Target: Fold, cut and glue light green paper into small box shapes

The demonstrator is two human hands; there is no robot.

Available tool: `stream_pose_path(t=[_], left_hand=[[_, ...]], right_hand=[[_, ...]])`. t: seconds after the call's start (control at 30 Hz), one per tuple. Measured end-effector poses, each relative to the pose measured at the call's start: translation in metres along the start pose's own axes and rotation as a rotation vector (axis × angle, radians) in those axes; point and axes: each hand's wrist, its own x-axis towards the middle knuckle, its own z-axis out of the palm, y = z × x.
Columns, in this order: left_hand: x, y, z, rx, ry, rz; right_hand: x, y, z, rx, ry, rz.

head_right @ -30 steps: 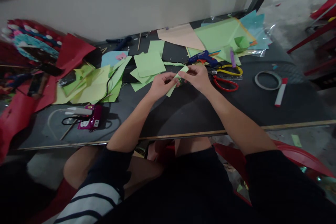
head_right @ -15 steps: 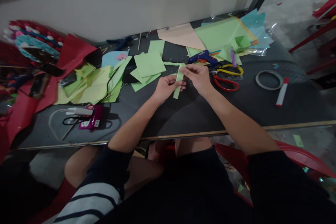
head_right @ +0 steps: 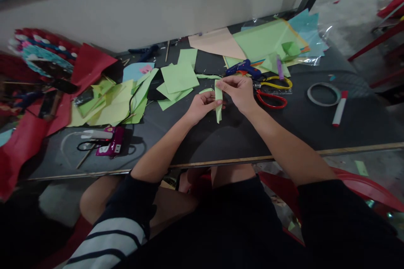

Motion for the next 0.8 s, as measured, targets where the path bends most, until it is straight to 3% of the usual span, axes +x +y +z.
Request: stream_pose_path(t=[0.3,0.8], left_hand=[[0.005,-0.007,-0.003,0.144,0.095,0.104],[-0.002,0.006,0.007,0.008,0.127,-0.012]], right_hand=[[-0.001,0.002,0.004,0.000,0.048,-0.006],[0.001,0.004,0.001,0.110,0.005,0.082]])
